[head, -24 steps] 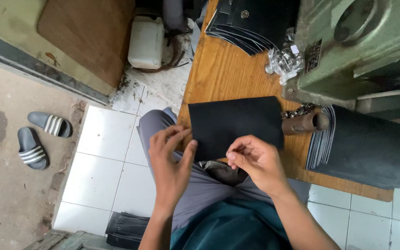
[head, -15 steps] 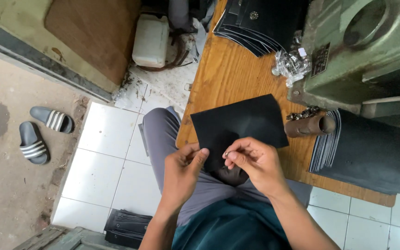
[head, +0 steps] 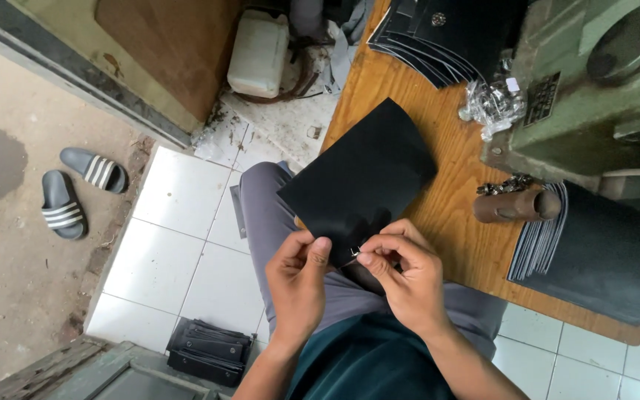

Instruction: Assembling leather components by attaching metal hardware using a manual press and hand tools.

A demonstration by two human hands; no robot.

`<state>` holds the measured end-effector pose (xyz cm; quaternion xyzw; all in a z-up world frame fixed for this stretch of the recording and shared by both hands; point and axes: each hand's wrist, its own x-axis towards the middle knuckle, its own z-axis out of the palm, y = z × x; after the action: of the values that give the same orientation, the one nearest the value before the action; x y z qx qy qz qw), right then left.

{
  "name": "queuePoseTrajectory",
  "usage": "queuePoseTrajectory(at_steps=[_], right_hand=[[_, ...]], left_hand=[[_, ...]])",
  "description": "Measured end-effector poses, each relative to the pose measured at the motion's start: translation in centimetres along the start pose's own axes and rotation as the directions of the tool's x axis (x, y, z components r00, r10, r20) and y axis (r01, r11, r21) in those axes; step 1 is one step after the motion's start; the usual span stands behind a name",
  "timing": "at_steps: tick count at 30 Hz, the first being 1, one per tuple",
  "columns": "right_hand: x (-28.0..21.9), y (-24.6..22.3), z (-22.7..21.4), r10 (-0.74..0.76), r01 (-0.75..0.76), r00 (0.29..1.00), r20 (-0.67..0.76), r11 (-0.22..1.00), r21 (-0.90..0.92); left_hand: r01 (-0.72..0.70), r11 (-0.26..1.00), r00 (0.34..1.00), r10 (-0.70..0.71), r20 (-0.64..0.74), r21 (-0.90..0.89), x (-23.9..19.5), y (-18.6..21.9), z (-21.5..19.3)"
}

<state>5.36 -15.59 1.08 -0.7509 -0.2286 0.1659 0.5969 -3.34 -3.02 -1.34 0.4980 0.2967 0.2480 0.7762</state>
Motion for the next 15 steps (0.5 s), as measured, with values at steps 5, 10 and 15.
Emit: queuePoseTrajectory(at_steps=[5, 10, 15], right_hand=[[0.0, -0.4, -0.1, 0.017, -0.017, 1.0, 0.014, 1.0, -0.017], [-0.2, -0.7, -0.1, 0.004, -0.003, 1.0, 0.009, 0.998, -0.059], [-0.7, 1.7, -0.1, 0.23, -0.224, 0.973, -0.01, 0.959, 0.175]], left_hand=[[-0.017, 1.0, 1.0, 0.017, 0.013, 0.019, -0.4, 0.0, 0.4], [-0.135, 0.977, 0.99, 0.128, 0.051, 0.165, -0.9, 0.6, 0.9], [-0.251, 0.903, 0.968, 0.246, 0.06, 0.35, -1.7, 1.4, 1.8]])
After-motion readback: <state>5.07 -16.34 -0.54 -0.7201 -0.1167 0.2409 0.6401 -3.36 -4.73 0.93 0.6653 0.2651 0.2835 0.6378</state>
